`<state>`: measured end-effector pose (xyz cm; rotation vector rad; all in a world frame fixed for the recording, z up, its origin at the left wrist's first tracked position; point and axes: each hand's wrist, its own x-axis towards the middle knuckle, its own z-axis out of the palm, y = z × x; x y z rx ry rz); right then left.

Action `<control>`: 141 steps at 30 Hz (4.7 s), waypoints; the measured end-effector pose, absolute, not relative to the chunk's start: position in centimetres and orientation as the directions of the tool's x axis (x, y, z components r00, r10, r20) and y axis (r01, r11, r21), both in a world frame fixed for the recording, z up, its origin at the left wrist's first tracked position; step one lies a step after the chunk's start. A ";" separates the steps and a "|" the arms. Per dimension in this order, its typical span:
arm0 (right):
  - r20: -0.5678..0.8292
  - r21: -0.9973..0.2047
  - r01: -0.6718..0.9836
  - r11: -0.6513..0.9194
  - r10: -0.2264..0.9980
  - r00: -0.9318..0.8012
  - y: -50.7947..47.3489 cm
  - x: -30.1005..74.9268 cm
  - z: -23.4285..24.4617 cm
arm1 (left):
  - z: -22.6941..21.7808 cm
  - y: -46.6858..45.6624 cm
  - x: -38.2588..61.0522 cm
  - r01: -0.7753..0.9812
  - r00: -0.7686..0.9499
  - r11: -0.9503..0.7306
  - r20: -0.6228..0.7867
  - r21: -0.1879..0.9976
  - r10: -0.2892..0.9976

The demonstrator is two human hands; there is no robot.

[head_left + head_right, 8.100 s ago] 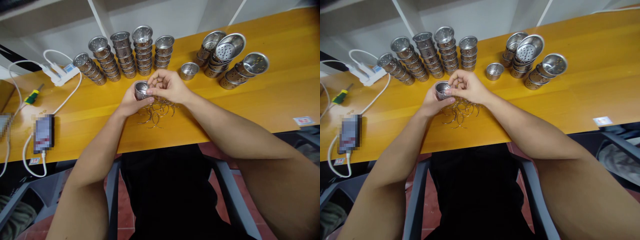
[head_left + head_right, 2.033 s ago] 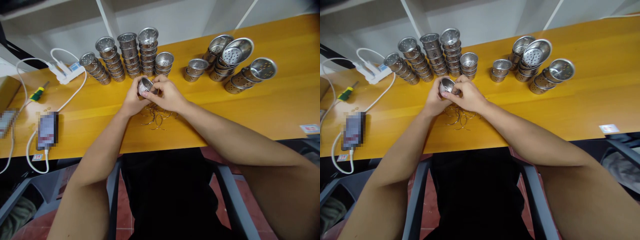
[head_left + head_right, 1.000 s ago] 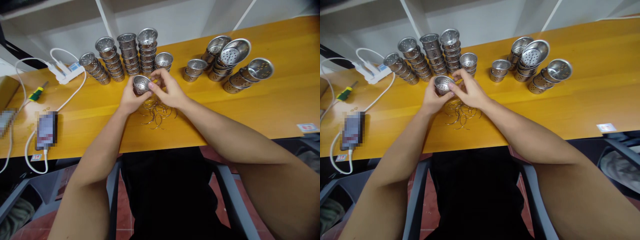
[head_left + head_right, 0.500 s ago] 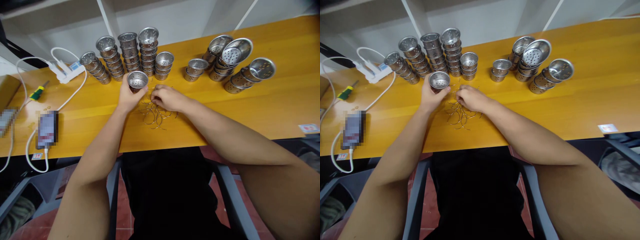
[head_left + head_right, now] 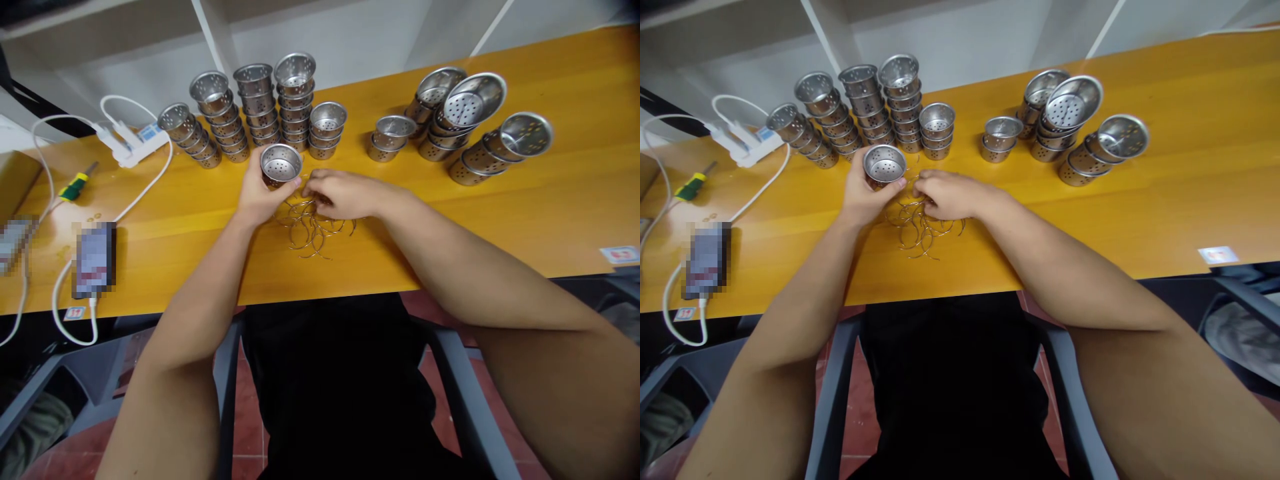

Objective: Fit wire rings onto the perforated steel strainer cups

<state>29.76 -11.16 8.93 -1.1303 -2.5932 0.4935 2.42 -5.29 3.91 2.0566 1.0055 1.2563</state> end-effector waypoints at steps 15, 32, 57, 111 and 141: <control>0.028 -0.334 0.734 0.591 0.785 -0.619 -12.3 28.6 10.9 | 1.1 -2.8 1.8 0.199 0.346 -0.702 0.621 0.684 0.704; 0.297 -0.463 0.691 0.555 0.831 -0.470 -10.9 29.7 9.8 | 1.3 -2.8 2.1 0.110 0.384 -0.695 0.615 0.710 0.689; 0.411 -0.571 0.612 0.546 0.836 -0.362 -10.8 29.4 9.5 | 4.4 -6.1 2.7 -0.008 0.560 -0.503 0.421 0.864 0.714; 0.385 -0.704 0.558 0.439 0.897 -0.218 -12.8 27.4 10.0 | 4.2 -6.1 2.6 0.043 0.540 -0.658 0.537 0.752 0.649; 0.526 -0.735 0.350 0.582 0.814 -0.247 -11.0 27.6 8.3 | 5.0 -8.0 2.7 0.129 0.557 -0.648 0.485 0.751 0.674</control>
